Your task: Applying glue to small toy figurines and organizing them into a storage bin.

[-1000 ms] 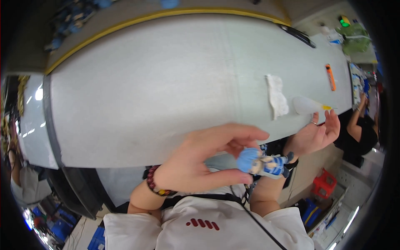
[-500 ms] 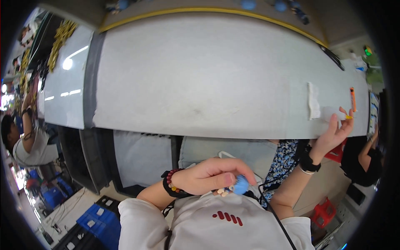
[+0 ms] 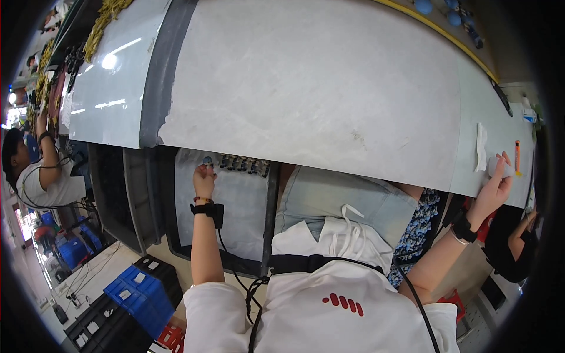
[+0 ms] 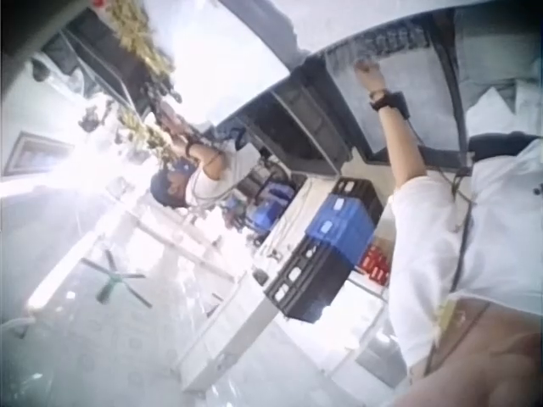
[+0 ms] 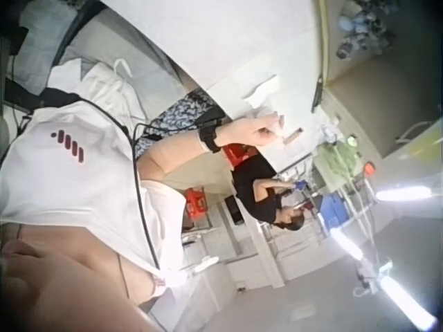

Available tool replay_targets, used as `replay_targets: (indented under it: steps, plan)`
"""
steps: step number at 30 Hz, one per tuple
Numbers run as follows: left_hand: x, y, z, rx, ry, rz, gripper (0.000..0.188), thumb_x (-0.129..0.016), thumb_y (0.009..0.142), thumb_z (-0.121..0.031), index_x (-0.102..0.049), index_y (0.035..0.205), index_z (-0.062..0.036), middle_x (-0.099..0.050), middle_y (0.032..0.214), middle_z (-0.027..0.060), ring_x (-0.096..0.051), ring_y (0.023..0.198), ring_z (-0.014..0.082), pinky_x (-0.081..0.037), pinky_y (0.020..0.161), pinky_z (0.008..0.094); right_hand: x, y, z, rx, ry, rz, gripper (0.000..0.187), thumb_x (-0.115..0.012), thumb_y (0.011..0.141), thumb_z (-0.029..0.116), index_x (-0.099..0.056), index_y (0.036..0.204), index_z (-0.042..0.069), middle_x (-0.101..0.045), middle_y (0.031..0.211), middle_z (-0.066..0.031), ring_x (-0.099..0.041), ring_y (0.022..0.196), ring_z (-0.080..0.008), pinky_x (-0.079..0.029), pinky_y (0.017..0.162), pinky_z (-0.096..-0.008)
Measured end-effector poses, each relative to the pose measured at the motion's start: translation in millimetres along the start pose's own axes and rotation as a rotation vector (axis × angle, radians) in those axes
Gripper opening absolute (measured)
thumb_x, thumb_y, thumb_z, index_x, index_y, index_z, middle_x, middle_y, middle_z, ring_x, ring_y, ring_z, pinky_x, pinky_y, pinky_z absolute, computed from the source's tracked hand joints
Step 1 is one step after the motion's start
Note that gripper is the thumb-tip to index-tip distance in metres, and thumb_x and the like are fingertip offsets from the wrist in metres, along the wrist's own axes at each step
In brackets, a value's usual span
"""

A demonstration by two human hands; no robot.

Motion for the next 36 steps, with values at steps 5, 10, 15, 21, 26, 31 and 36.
replay_targets:
  steps: [5, 10, 15, 21, 26, 31, 36]
  plan:
    - [-7.6, 34.1, 4.7, -0.107, 0.470, -0.008, 0.024, -0.054, 0.076, -0.018, -0.055, 0.084, 0.0048, -0.058, 0.072, 0.0136, -0.058, 0.065, 0.0181, -0.046, 0.057, 0.0273, 2.3, 0.6, -2.5, 0.005, -0.040, 0.026, 0.030, -0.050, 0.082, 0.022, -0.053, 0.099, -0.003, -0.055, 0.092, -0.0085, -0.051, 0.085, -0.0123, -0.038, 0.076, -0.0227]
    - [-19.7, 41.1, 8.6, -0.331, 0.463, -0.084, 0.021, -0.054, 0.073, -0.016, -0.057, 0.079, 0.0042, -0.059, 0.070, 0.0162, -0.056, 0.060, 0.0272, -0.043, 0.057, 0.0327, 5.9, 4.9, -7.3, -0.009, -0.069, 0.030, 0.032, -0.050, 0.082, 0.024, -0.053, 0.100, -0.003, -0.054, 0.093, -0.0077, -0.050, 0.085, -0.0118, -0.038, 0.076, -0.0228]
    - [-23.8, 35.5, -13.2, -0.373, 0.575, -0.038, 0.024, -0.057, 0.071, -0.018, -0.059, 0.083, 0.0025, -0.060, 0.077, 0.0167, -0.058, 0.071, 0.0286, -0.044, 0.063, 0.0321, 6.9, 6.0, -2.1, -0.039, -0.016, -0.005, 0.031, -0.050, 0.082, 0.023, -0.053, 0.099, -0.003, -0.054, 0.093, -0.0071, -0.049, 0.084, -0.0112, -0.038, 0.075, -0.0232]
    - [-11.9, 35.2, 14.2, -0.307, 0.402, -0.148, 0.035, -0.066, 0.061, -0.018, -0.055, 0.086, 0.0030, -0.056, 0.084, 0.0143, -0.052, 0.078, 0.0235, -0.040, 0.068, 0.0323, 11.3, 4.1, -6.8, -0.014, -0.144, 0.025, 0.025, -0.053, 0.081, 0.017, -0.052, 0.097, -0.003, -0.052, 0.090, -0.0044, -0.047, 0.080, -0.0083, -0.038, 0.071, -0.0204]
    - [-15.0, -3.9, -19.2, -0.367, 0.251, -0.273, 0.030, -0.053, 0.070, -0.004, -0.049, 0.098, 0.0059, -0.056, 0.089, 0.0156, -0.053, 0.079, 0.0219, -0.042, 0.069, 0.0302, 2.1, -0.4, 2.8, -0.002, -0.063, 0.048, 0.025, -0.052, 0.081, 0.017, -0.050, 0.098, -0.001, -0.051, 0.088, -0.0033, -0.046, 0.080, -0.0083, -0.037, 0.071, -0.0208]
    - [-17.7, -36.5, -89.4, -0.350, 0.248, -0.374, 0.025, -0.051, 0.078, -0.010, -0.048, 0.098, 0.0051, -0.054, 0.090, 0.0141, -0.051, 0.079, 0.0200, -0.041, 0.065, 0.0270, 1.2, 3.1, 20.3, 0.007, -0.183, 0.032, 0.023, -0.053, 0.079, 0.016, -0.051, 0.095, -0.001, -0.052, 0.085, -0.0054, -0.047, 0.078, -0.0105, -0.037, 0.071, -0.0223]
    - [-10.3, -65.4, -124.4, -0.662, 0.120, -0.466, 0.017, -0.048, 0.078, -0.003, -0.050, 0.094, 0.0030, -0.052, 0.077, 0.0094, -0.049, 0.069, 0.0149, -0.039, 0.061, 0.0256, 10.5, 4.2, 24.6, 0.056, -0.195, -0.008, 0.019, -0.052, 0.079, 0.014, -0.052, 0.090, -0.001, -0.054, 0.084, -0.0075, -0.049, 0.076, -0.0146, -0.038, 0.071, -0.0249]
Point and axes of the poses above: each hand's wrist, its own y-axis towards the middle knuckle, its own x-axis out of the back of the hand, z = x × y, the point moved 2 cm from there along y, towards the middle knuckle
